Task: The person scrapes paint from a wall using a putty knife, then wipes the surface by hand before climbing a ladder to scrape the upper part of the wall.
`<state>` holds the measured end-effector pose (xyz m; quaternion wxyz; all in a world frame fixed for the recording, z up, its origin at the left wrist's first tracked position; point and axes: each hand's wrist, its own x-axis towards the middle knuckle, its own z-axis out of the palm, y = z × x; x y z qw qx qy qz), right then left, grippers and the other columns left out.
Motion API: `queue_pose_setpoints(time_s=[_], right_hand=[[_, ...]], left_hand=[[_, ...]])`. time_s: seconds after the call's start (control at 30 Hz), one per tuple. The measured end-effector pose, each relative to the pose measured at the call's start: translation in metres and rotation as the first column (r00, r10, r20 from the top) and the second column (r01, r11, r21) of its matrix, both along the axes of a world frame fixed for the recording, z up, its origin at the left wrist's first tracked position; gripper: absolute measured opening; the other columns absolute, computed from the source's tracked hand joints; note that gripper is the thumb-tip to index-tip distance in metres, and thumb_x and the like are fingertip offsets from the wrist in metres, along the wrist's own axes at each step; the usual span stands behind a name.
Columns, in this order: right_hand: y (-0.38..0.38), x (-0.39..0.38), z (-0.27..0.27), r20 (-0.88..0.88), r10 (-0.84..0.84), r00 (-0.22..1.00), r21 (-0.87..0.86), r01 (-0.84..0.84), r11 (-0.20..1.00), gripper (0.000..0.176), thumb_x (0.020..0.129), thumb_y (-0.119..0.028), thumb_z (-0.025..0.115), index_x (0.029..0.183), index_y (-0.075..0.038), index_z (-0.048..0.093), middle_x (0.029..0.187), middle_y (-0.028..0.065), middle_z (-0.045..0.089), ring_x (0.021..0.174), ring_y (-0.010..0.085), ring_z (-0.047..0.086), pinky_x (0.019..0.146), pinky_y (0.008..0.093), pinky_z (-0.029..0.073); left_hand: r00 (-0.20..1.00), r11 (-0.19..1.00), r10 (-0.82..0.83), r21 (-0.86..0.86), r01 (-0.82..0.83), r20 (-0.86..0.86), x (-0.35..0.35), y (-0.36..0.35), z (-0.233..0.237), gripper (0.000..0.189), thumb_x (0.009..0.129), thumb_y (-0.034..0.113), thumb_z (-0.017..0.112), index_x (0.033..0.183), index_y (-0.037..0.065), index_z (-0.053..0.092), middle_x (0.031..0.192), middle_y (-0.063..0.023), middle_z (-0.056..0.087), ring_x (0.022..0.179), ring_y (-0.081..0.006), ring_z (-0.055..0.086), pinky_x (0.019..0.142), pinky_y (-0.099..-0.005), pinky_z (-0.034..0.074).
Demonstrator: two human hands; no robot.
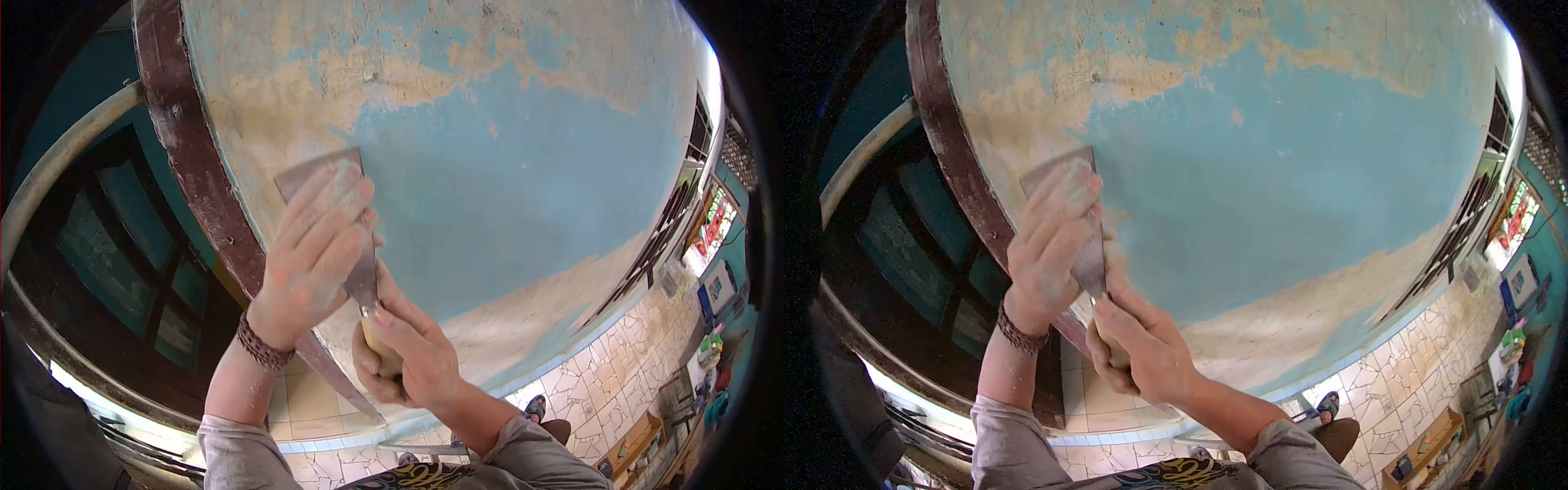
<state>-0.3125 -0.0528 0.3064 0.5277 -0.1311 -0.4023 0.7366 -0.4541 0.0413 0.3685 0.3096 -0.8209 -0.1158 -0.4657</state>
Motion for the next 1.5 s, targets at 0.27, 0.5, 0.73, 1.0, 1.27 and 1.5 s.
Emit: queue_pose_setpoints(time_s=[0.27, 0.5, 0.73, 1.0, 1.27, 1.5], right_hand=[[0.001, 0.0, -0.003, 0.017, -0.023, 1.0, 0.007, 0.023, 1.0, 0.027, 0.105, -0.031, 0.045, 0.123, -0.011, 0.049, 0.072, 0.0033, 0.054, 0.043, 0.0105, 0.045, 0.034, 0.0231, 0.029], [0.003, 0.0, 0.007, 0.029, -0.042, 0.999, 0.052, 0.04, 0.998, 0.025, 0.105, -0.031, 0.045, 0.12, -0.011, 0.049, 0.072, 0.0035, 0.054, 0.04, 0.0111, 0.045, 0.032, 0.0235, 0.028], [0.002, -0.003, 0.02, 0.045, -0.036, 0.998, 0.06, 0.033, 0.998, 0.024, 0.106, -0.03, 0.044, 0.121, -0.012, 0.048, 0.071, 0.0034, 0.054, 0.04, 0.0102, 0.045, 0.032, 0.023, 0.028], [0.003, -0.006, 0.015, 0.052, -0.047, 0.998, 0.063, 0.044, 0.997, 0.028, 0.105, -0.03, 0.045, 0.126, -0.012, 0.049, 0.071, 0.002, 0.054, 0.042, 0.0092, 0.044, 0.034, 0.0228, 0.029], [-0.004, -0.011, -0.013, 0.116, -0.051, 0.992, 0.042, 0.047, 0.998, 0.033, 0.106, -0.027, 0.041, 0.137, -0.013, 0.039, 0.068, 0.0018, 0.05, 0.043, 0.0091, 0.043, 0.036, 0.0233, 0.03], [-0.002, -0.016, -0.017, 0.18, -0.088, 0.98, 0.083, 0.074, 0.994, 0.05, 0.107, -0.023, 0.037, 0.154, -0.014, 0.023, 0.074, 0.0064, 0.053, 0.042, 0.0118, 0.044, 0.035, 0.0244, 0.03]], left_hand=[[1.0, 1.0, -0.012, 0.014, 0.012, 0.024, 0.002, 0.003, -0.005, 0.022, 0.075, -0.001, 0.073, 0.094, -0.003, 0.063, 0.118, -0.018, 0.066, 0.121, -0.0364, 0.059, 0.104, -0.0508, 0.047], [0.998, 1.0, -0.022, 0.02, 0.021, 0.056, 0.006, 0.004, 0.011, 0.02, 0.075, -0.002, 0.072, 0.093, -0.003, 0.063, 0.118, -0.0172, 0.066, 0.12, -0.0356, 0.06, 0.104, -0.0506, 0.047], [0.997, 0.998, -0.042, 0.05, 0.038, 0.071, 0.003, 0.007, 0.015, 0.022, 0.075, -0.002, 0.072, 0.095, -0.004, 0.064, 0.116, -0.0172, 0.067, 0.12, -0.0359, 0.06, 0.104, -0.0503, 0.047], [0.996, 0.997, -0.042, 0.063, 0.037, 0.083, -0.001, 0.006, 0.013, 0.023, 0.075, -0.003, 0.072, 0.096, -0.003, 0.065, 0.118, -0.0165, 0.067, 0.12, -0.0359, 0.06, 0.104, -0.0506, 0.047], [0.999, 1.0, 0.008, -0.02, -0.007, 0.053, -0.009, -0.002, -0.018, 0.017, 0.077, -0.003, 0.071, 0.092, -0.003, 0.062, 0.118, -0.018, 0.066, 0.121, -0.0374, 0.06, 0.104, -0.0523, 0.046], [0.999, 0.999, -0.014, -0.035, 0.016, 0.034, -0.011, -0.002, -0.015, 0.018, 0.078, -0.002, 0.071, 0.094, -0.003, 0.061, 0.119, -0.0191, 0.066, 0.122, -0.0386, 0.059, 0.104, -0.0528, 0.046]])
